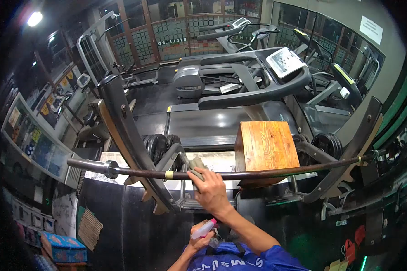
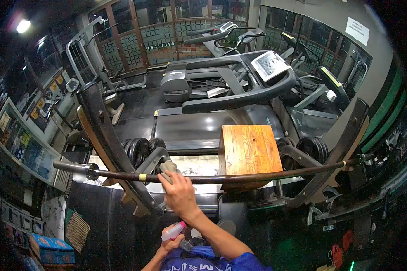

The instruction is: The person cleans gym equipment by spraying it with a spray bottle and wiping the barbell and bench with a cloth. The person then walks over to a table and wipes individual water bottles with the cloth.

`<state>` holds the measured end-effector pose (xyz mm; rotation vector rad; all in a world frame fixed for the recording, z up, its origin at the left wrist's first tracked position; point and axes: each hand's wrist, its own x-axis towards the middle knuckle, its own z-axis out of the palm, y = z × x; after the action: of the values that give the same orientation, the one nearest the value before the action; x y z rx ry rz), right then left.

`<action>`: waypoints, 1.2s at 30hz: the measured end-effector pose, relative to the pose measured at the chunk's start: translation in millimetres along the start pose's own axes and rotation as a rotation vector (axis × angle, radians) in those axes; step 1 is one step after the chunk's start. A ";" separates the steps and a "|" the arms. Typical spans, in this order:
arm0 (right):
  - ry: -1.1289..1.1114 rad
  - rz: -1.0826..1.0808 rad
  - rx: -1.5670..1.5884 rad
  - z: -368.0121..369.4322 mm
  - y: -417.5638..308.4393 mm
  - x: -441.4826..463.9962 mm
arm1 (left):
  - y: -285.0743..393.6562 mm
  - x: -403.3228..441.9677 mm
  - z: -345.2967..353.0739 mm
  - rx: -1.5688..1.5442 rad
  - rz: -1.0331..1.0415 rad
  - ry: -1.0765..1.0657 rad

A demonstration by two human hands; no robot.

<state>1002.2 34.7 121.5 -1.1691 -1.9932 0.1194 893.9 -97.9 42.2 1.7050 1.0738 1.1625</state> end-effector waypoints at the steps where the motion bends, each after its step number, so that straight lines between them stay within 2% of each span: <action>1: -0.013 0.019 -0.044 -9.5 5.3 -6.2 | -3.2 -1.3 1.3 -0.053 -0.006 0.009; 3: -0.036 0.052 -0.132 -32.4 15.5 -23.1 | -10.5 -3.7 4.5 -0.156 -0.014 0.033; 6: 0.057 0.192 -0.204 -64.5 39.0 -52.4 | -19.1 -7.7 1.2 -0.431 -0.167 0.048; 9: 0.173 0.375 -0.319 -94.6 60.1 -74.0 | -23.4 -7.1 -12.4 -0.344 -0.124 0.047; 10: 0.217 0.402 -0.274 -100.7 66.5 -77.0 | -21.8 -8.2 -16.4 -0.351 -0.173 0.068; 12: 0.253 0.465 -0.173 -103.6 66.3 -74.0 | -28.0 -12.1 -23.4 -0.354 -0.127 0.113; 15: 0.189 0.413 -0.218 -91.9 43.1 -53.9 | -30.3 -18.5 -32.6 -0.351 -0.141 0.165; 19: 0.043 0.080 -0.166 -48.0 24.3 -20.4 | -29.4 -29.1 -34.5 -0.358 -0.182 0.221; 23: -0.129 -0.092 -0.164 1.6 -0.2 16.1 | -28.1 -41.9 -32.7 -0.306 -0.160 0.239; 26: -0.160 -0.199 -0.089 42.6 -21.2 31.2 | -9.3 -43.8 -33.1 -0.110 -0.131 0.263; 28: -0.154 -0.276 -0.064 59.4 -31.3 38.5 | -8.0 -46.0 -30.3 -0.097 -0.134 0.259; 36: -0.104 -0.176 -0.073 30.1 -27.2 9.7 | -2.6 -33.8 -22.8 0.062 -0.025 0.178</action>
<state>960.5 35.7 119.2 -1.0460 -2.1986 0.0178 864.3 -125.3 36.3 1.6537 1.2473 1.2967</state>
